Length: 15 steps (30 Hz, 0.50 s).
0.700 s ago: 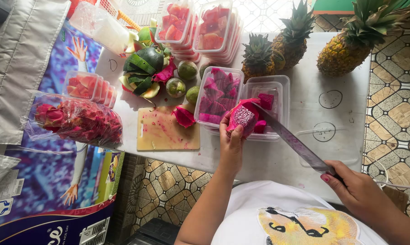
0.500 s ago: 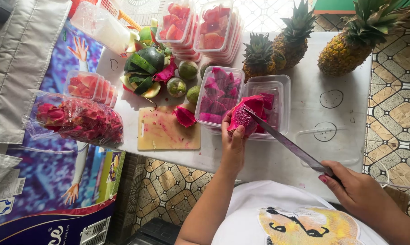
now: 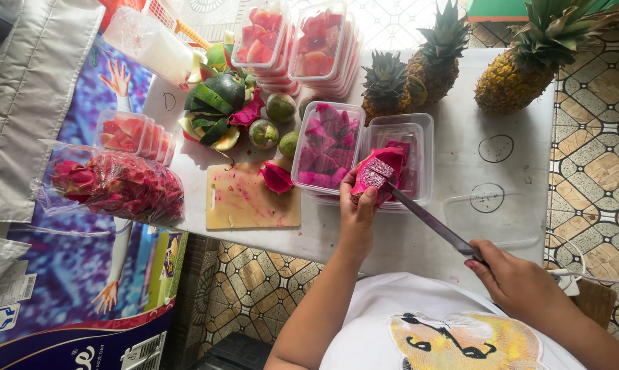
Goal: Slicing dragon fruit and watermelon and packing them into plastic containers
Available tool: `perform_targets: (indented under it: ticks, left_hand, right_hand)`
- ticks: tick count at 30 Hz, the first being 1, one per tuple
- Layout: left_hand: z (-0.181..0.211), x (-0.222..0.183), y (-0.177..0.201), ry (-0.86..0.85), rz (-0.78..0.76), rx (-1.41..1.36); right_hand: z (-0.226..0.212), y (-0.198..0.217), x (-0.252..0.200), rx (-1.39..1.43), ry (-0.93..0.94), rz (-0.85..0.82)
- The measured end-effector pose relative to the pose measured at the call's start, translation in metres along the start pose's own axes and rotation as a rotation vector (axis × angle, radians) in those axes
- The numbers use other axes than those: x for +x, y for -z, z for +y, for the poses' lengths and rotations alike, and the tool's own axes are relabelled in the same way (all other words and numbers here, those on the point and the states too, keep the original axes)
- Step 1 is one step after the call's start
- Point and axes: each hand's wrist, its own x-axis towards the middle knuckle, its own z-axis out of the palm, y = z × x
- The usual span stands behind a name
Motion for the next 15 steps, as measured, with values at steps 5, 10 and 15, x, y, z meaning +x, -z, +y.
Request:
perform_targets:
  ticks: [5, 10, 15]
  left_hand:
    - [0.008, -0.004, -0.003, 0.035, 0.075, 0.108]
    - [0.015, -0.007, -0.008, 0.074, 0.140, 0.125]
    - [0.020, -0.009, -0.013, 0.027, 0.172, 0.157]
  right_hand:
    - [-0.016, 0.018, 0.004, 0.202, -0.129, -0.242]
    - [0.005, 0.005, 0.007, 0.653, -0.015, -0.308]
    - [0.001, 0.007, 0.003, 0.973, -0.134, -0.237]
